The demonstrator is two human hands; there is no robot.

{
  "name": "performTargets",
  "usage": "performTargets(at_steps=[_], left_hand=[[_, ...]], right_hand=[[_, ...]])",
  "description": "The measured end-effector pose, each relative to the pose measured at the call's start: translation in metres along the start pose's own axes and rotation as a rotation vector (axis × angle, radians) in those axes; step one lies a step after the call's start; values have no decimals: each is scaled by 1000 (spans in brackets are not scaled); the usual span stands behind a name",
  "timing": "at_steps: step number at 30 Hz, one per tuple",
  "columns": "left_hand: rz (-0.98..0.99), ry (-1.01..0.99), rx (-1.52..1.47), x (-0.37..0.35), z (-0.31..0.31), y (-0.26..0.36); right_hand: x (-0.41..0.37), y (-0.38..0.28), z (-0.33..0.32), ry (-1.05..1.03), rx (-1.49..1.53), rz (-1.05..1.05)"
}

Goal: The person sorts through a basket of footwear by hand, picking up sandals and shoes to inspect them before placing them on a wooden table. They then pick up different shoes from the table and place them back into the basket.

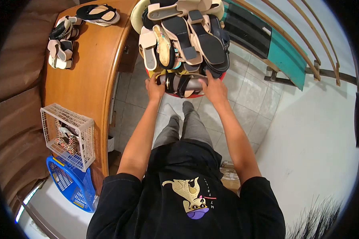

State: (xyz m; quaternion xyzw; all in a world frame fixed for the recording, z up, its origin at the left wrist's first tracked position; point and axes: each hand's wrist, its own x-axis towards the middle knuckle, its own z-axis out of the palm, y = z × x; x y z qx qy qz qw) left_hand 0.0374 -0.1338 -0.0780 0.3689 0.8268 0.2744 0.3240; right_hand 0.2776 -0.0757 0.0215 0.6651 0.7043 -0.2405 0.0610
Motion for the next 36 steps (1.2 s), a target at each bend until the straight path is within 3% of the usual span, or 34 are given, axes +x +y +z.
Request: performTargets(at_steps=[10,14,21,26,31,36], left_hand=[[-61,61,-17,5,7,-20],[-134,42,-124,8,6,-27],[-213,58,-108,4,11,-35],[-256,20,-159,6,2,-8],[-199,100,-132,21,15,-12],[-167,148,-148,18,14,-1]], right_hand=[[-9,21,28,36,336,-81],[-10,19,21,-20,332,-50],[-13,25,28,33,319,-250],[4,27,32,-4,359,-259],[6,10,5,-54,131,-254],[21,17,7,3,98,-346]])
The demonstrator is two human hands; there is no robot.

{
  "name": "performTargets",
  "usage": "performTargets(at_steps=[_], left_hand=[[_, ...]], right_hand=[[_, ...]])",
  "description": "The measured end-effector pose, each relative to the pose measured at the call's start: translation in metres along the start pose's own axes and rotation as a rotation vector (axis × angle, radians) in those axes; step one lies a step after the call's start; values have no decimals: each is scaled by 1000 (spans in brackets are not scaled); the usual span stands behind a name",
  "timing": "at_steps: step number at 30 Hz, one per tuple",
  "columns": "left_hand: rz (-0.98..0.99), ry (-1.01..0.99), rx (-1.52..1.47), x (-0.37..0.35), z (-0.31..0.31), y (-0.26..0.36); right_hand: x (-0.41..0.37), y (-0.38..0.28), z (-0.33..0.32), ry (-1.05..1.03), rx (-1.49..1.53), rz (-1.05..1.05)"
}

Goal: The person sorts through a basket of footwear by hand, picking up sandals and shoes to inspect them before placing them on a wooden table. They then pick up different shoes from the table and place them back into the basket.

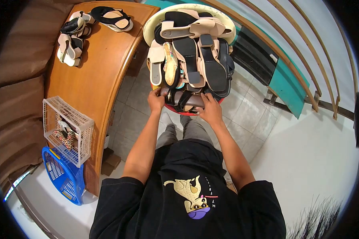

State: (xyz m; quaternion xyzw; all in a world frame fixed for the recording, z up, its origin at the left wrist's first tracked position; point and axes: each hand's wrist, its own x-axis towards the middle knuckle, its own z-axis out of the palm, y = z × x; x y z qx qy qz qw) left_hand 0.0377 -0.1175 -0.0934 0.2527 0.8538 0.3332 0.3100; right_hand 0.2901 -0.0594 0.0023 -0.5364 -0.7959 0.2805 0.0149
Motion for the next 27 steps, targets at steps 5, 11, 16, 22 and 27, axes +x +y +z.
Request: performTargets(at_steps=[5,11,16,22,27], left_hand=[[-37,5,-61,-2,0,7],[-170,-40,-102,-1,-10,20],[-107,-80,-51,0,-17,5],[-59,-137,-99,-4,-17,-14],[-34,-96,-108,-14,-27,-10]], right_hand=[[10,5,4,-29,-88,-22],[5,2,3,-19,-70,-19],[-3,-1,3,119,13,-116],[-6,-8,-1,92,42,-108],[-9,-15,-1,64,-3,-96]])
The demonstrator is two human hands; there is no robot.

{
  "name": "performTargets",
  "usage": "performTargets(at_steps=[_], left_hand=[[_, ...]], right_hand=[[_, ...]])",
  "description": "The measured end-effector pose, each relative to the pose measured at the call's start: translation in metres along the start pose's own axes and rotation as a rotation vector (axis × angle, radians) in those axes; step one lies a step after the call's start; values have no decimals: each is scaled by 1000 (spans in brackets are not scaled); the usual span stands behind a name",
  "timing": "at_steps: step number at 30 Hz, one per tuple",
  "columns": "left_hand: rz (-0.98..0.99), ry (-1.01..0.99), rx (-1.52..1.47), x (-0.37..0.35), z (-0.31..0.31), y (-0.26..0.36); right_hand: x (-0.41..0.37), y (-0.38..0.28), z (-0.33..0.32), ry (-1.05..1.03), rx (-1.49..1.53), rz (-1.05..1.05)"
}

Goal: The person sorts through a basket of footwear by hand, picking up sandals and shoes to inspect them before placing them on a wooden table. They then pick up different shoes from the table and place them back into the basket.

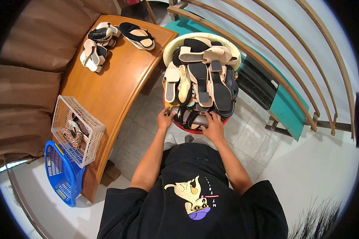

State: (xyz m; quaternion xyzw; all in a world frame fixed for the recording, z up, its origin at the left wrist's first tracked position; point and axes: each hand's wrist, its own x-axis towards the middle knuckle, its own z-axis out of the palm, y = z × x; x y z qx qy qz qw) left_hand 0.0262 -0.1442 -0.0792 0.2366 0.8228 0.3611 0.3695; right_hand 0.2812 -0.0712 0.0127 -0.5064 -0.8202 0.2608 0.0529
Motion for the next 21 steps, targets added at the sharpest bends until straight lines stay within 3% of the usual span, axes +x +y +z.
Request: performTargets(at_steps=[11,14,21], left_hand=[[90,114,-69,-23,0,2],[155,119,-125,-14,-10,3],[281,81,-270,-6,-92,35]], right_hand=[[-7,-11,3,-64,-43,-8],[-6,-12,14,25,15,-73],[3,-79,7,227,92,45]])
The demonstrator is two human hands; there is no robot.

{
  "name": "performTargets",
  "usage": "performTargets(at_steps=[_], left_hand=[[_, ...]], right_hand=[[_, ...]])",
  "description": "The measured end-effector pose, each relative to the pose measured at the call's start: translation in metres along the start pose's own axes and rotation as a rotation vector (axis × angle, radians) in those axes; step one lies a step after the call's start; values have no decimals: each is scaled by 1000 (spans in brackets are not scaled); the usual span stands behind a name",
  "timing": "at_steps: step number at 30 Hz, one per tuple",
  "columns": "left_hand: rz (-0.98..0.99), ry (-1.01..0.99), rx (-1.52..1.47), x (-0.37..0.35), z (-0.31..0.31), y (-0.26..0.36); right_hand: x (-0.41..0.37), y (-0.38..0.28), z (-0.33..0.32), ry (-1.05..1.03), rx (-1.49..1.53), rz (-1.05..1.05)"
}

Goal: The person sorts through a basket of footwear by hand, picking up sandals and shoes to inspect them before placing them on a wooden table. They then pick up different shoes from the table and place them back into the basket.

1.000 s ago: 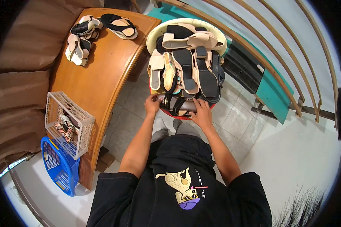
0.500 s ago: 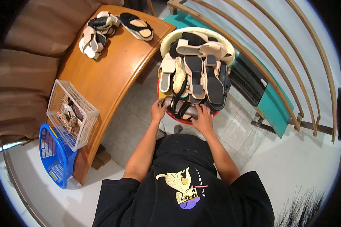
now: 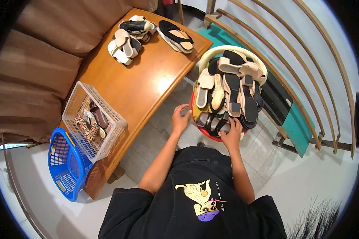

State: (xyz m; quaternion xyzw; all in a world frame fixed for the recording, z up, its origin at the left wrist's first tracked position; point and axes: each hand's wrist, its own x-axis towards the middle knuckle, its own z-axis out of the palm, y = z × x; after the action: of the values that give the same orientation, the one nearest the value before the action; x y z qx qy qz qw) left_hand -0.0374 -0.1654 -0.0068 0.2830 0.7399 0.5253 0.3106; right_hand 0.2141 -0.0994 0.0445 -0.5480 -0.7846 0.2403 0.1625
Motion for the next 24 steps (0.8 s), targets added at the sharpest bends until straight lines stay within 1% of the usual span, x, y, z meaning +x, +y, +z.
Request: performTargets(at_steps=[1,2,5,7,9,11,13,14,16,17,18,20,24], left_hand=[[5,10,-7,3,-17,5],[15,25,-29,6,-35,9],[23,66,-88,16,-89,14],[27,106,-157,23,-122,12],[21,149,-164,25,-153,12],[8,196,-168,23,-182,16],[31,213,-172,21,-206,17],[23,237,-173,21,-217,16],[18,257,-226,21,-232,15],[4,298,-240,25,-242,12],[-10,325,-259,26,-246,11],[-27,379,-282,29,-253,9],[-32,415,-304,53,-261,12]], right_hand=[[1,-16,2,43,65,-12],[2,-32,5,68,55,-39],[9,-76,27,72,112,-93],[16,-112,43,44,135,-99],[22,-143,62,2,200,-92],[27,-171,83,-14,220,-126],[34,-205,96,-88,254,-161],[37,-215,107,-46,229,-211],[38,-239,120,-97,239,-256],[46,-257,128,-144,248,-304],[49,-267,129,-231,276,-286],[61,-275,142,-287,273,-311],[97,-288,165,-390,277,-351]])
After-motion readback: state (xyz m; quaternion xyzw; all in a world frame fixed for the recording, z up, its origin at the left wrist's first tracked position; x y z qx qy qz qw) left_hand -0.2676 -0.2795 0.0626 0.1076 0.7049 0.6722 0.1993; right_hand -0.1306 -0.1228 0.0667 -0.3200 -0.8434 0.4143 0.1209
